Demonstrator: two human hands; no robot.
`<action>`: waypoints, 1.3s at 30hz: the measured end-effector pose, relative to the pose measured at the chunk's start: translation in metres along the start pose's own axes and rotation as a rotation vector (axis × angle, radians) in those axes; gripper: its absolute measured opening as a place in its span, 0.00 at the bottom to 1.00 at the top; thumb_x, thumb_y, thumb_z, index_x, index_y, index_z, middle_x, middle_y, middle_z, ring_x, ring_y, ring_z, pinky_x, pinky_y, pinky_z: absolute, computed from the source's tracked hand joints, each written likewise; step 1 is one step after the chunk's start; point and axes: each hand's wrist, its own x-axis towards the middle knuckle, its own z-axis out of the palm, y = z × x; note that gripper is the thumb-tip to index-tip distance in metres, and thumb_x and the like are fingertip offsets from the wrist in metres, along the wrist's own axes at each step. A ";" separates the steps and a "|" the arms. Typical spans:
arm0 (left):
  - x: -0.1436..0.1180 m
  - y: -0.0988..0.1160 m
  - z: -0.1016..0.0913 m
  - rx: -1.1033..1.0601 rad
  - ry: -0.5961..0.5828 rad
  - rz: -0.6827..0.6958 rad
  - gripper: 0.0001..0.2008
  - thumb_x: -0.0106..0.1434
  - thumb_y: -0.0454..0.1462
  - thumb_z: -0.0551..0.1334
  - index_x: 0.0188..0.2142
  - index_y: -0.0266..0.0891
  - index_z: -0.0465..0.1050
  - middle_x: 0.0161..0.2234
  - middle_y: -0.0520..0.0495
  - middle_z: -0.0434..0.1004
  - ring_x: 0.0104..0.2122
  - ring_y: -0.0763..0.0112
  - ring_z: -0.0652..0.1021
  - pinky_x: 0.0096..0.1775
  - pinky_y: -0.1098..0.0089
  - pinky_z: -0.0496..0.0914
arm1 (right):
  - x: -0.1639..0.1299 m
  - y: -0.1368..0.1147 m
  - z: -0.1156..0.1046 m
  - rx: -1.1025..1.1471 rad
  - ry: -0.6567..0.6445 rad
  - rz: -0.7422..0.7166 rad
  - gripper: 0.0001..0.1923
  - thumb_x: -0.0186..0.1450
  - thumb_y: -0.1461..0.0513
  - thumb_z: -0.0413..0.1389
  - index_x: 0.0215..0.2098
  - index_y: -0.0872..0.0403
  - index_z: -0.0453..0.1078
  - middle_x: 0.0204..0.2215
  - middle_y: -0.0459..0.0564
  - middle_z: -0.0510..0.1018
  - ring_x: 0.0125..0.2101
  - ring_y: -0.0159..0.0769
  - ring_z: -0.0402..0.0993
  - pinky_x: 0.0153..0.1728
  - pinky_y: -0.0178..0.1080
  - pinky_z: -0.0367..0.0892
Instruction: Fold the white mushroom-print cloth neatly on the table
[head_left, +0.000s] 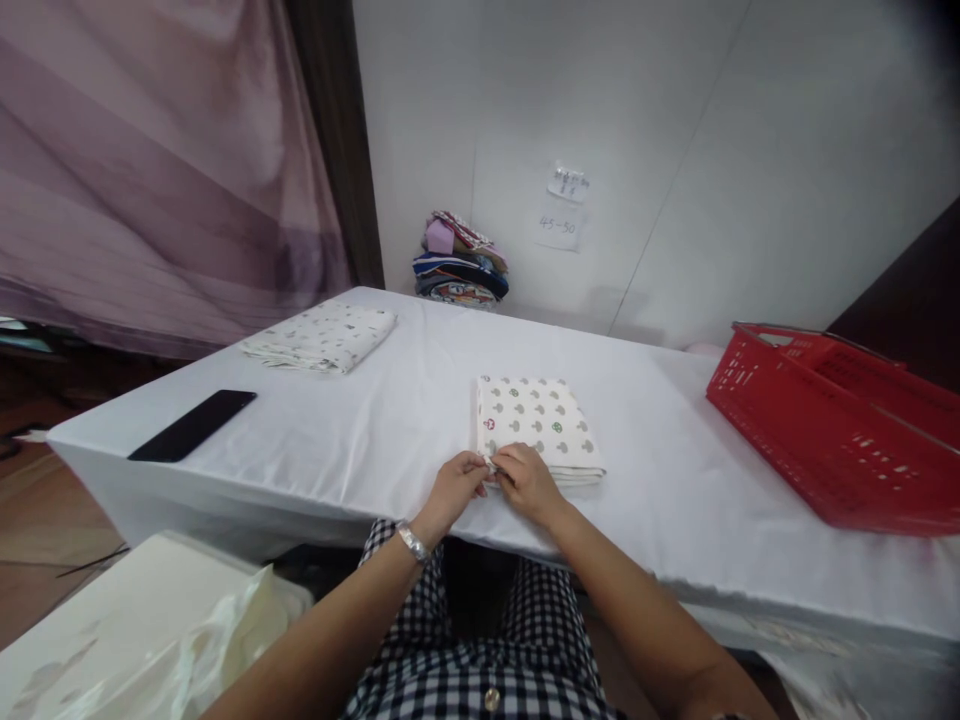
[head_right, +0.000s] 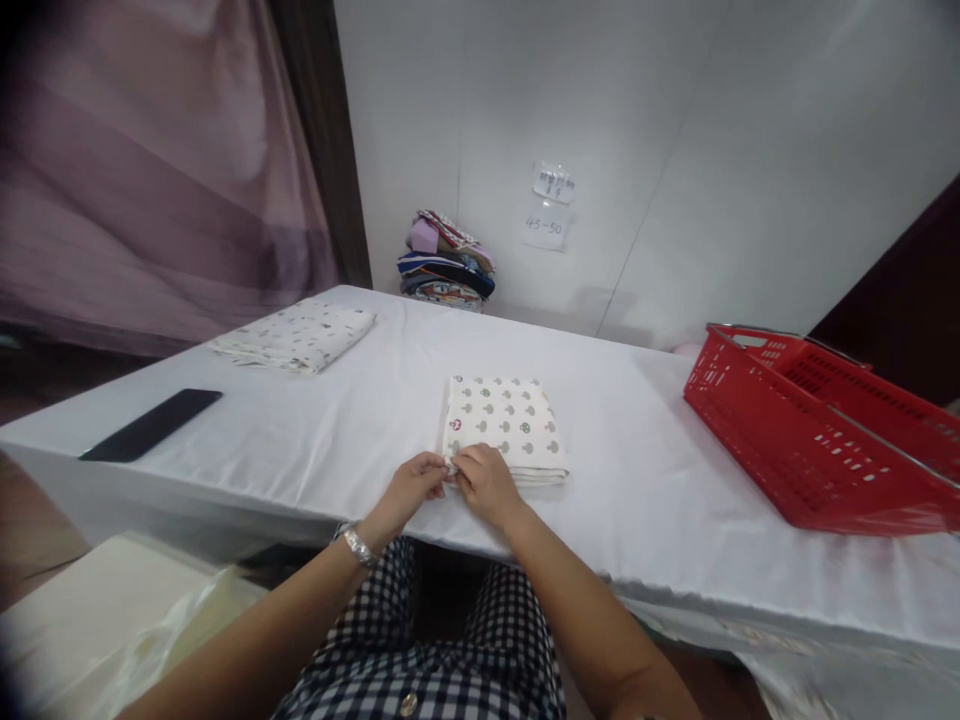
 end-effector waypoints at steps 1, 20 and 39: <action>0.000 0.002 -0.001 0.016 0.001 -0.005 0.08 0.50 0.40 0.61 0.28 0.37 0.67 0.22 0.51 0.76 0.19 0.76 0.71 0.25 0.74 0.65 | 0.000 0.000 0.001 -0.015 0.000 -0.001 0.12 0.62 0.67 0.50 0.42 0.53 0.70 0.37 0.52 0.72 0.38 0.40 0.65 0.40 0.42 0.62; 0.023 -0.016 -0.001 0.551 0.077 0.085 0.11 0.58 0.44 0.56 0.37 0.40 0.63 0.26 0.52 0.75 0.22 0.70 0.75 0.29 0.70 0.66 | -0.077 0.054 -0.076 -0.228 0.190 0.218 0.10 0.65 0.64 0.50 0.39 0.54 0.73 0.39 0.53 0.77 0.40 0.39 0.71 0.45 0.45 0.66; 0.028 0.011 0.027 1.200 -0.121 0.820 0.08 0.64 0.39 0.56 0.37 0.41 0.73 0.37 0.46 0.73 0.39 0.63 0.71 0.40 0.63 0.62 | -0.065 0.066 -0.079 -0.399 -0.017 0.220 0.09 0.64 0.65 0.53 0.40 0.52 0.73 0.38 0.50 0.76 0.40 0.39 0.68 0.42 0.42 0.62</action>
